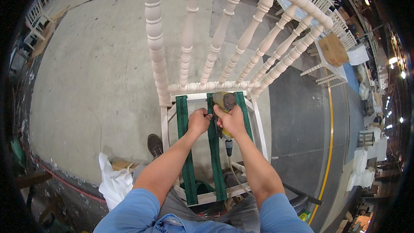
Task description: The person moves a white wooden chair from a stack, places it on the floor, and attaches green webbing strips to the seat frame using a staple gun. The person staples each strip in place, trims excess webbing with scissors, and continues adding parallel strips across the seat.
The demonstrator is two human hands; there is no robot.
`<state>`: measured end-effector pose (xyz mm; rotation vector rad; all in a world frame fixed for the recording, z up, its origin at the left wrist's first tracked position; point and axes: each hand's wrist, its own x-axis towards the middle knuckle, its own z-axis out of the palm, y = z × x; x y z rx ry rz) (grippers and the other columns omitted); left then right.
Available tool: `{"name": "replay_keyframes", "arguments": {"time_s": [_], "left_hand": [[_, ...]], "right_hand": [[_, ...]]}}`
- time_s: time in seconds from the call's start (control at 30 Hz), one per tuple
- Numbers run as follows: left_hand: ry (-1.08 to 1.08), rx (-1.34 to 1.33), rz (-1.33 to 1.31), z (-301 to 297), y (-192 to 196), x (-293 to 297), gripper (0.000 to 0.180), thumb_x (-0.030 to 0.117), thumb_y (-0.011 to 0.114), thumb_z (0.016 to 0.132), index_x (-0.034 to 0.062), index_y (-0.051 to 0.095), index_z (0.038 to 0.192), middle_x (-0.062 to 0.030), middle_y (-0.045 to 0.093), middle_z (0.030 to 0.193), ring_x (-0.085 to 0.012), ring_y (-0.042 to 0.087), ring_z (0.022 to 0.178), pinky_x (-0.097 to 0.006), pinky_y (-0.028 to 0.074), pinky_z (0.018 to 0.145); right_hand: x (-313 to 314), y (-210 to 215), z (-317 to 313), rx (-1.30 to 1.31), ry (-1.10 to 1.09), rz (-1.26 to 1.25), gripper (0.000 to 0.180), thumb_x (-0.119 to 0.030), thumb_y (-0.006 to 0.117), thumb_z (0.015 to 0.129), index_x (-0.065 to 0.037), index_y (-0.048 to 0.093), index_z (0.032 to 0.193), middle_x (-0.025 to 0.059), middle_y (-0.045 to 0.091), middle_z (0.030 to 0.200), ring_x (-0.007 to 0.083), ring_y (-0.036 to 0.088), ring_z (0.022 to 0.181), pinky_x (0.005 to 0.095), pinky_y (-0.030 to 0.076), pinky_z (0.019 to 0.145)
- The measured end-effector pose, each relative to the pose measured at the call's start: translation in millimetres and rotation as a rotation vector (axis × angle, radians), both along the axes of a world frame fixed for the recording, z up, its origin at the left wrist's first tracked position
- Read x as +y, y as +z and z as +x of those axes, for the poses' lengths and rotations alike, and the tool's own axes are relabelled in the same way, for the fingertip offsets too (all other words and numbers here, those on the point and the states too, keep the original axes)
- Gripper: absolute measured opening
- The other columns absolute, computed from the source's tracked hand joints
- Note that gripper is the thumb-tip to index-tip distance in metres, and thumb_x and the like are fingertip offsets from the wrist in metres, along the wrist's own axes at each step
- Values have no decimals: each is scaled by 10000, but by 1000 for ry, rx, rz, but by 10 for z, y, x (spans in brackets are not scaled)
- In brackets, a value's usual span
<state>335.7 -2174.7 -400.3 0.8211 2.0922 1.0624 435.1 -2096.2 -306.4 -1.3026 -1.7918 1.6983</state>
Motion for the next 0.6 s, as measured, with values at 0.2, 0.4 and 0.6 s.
{"name": "replay_keyframes", "arguments": {"time_s": [0.2,0.4,0.6], "left_hand": [[10,-57,-17,-1,-28,-10,265,234,767,867,-10,718,960,-233,722,904,-409,704,882,-468,545,792],[20,-154,-9,81,-30,28,276,235,746,904,-27,685,966,-199,732,916,-342,722,859,-433,543,749],[35,-904,15,53,-120,-54,286,234,609,1026,7,569,1196,-129,745,1088,-246,728,888,-408,557,752]], "right_hand": [[-2,17,38,-14,-15,15,247,-221,748,950,-3,648,891,10,607,654,92,536,468,270,412,417],[88,78,142,-73,11,5,263,-236,756,948,-5,643,892,18,611,657,100,546,475,277,415,419],[-155,890,683,36,-34,-38,214,-194,741,958,-7,654,1013,29,646,798,118,555,511,285,433,459]]}}
